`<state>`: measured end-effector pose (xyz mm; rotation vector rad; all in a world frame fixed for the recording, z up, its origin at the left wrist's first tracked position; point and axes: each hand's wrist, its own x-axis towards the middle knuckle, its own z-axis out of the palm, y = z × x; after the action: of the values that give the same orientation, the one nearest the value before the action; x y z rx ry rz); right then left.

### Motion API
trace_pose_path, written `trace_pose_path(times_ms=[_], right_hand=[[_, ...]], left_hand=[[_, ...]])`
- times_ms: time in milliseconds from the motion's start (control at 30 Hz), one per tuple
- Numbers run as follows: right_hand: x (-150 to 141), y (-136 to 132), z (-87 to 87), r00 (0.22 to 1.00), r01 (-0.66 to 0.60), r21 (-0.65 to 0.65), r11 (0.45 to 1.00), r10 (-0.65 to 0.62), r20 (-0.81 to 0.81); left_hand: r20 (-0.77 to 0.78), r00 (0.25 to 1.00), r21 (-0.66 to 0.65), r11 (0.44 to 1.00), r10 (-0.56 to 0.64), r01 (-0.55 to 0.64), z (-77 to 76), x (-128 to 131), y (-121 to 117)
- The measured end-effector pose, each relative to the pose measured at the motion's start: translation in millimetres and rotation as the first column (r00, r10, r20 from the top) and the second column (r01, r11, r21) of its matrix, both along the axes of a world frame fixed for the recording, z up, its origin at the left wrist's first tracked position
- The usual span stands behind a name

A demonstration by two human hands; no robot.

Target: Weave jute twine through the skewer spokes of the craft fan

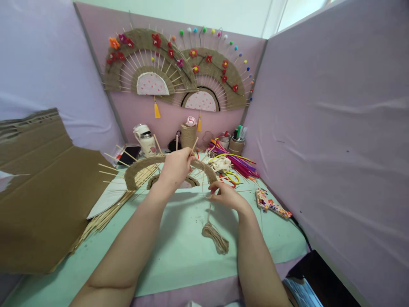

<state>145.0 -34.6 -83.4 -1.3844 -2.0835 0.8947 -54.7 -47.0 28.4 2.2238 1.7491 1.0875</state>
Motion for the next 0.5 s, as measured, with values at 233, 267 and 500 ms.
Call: trace_pose_path(times_ms=[233, 267, 500], right_hand=[[-3.8, -4.2, 9.6, 0.976, -0.032, 0.036, 0.999, 0.039, -0.213], [-3.1, -5.1, 9.2, 0.976, -0.091, 0.007, 0.996, 0.09, -0.198], [-4.7, -3.8, 6.4, 0.951, -0.076, -0.038, 0.996, 0.061, -0.304]], left_hand=[[-0.141, 0.985, -0.072, 0.993, -0.099, 0.089, -22.8, 11.7, 16.0], [-0.14, 0.985, -0.079, 0.993, -0.096, 0.086, -24.3, 11.5, 17.5], [-0.12, 0.982, -0.108, 0.985, -0.149, 0.136, -26.6, 7.1, 21.2]])
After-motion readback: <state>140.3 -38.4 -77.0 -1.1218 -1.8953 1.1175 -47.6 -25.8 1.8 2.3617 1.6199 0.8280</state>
